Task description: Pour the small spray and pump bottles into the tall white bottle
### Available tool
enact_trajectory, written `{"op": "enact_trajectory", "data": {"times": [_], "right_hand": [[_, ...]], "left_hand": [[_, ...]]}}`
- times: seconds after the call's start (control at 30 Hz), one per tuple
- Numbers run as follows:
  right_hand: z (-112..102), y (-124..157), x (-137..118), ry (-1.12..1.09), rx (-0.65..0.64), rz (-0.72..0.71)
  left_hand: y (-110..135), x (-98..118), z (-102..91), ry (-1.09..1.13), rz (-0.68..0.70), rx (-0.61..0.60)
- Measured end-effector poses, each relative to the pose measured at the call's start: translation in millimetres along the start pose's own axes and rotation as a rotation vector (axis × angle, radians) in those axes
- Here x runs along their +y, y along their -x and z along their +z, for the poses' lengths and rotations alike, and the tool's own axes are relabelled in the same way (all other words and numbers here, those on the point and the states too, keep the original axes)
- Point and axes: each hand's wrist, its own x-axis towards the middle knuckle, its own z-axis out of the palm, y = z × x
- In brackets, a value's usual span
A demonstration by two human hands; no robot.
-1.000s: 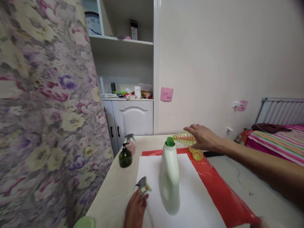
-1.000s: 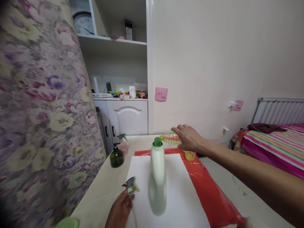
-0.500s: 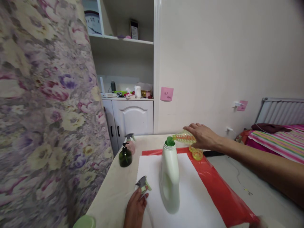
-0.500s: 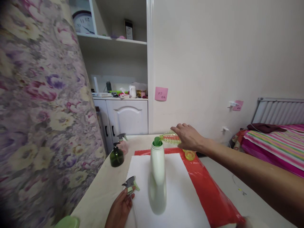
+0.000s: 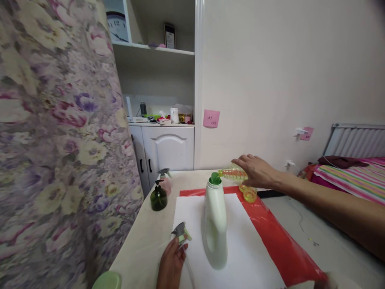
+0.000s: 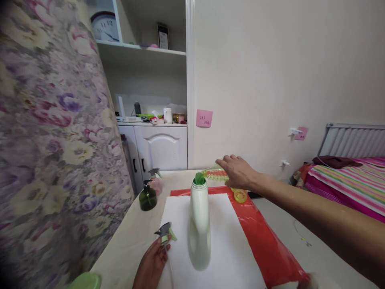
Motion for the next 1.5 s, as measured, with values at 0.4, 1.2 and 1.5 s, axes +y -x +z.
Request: {"op": "enact_trajectory", "data": {"times": [0.4, 1.2, 1.5], "right_hand": [[-2.0, -1.1, 0.1, 0.025, -0.001, -0.017], [-16.6, -5.6, -7.1, 0.145, 0.023, -0.085], [-17.7, -10.7, -6.1, 0.200, 0.028, -0.117]], "left_hand": [[-4.1, -1.7, -0.6, -0.018, -0.008, 0.008], [-9.6, -2.8, -7.6, -0.012, -0.014, -0.036], [-9.0, -2.3, -7.2, -0.011, -0.014, -0.029]]}}
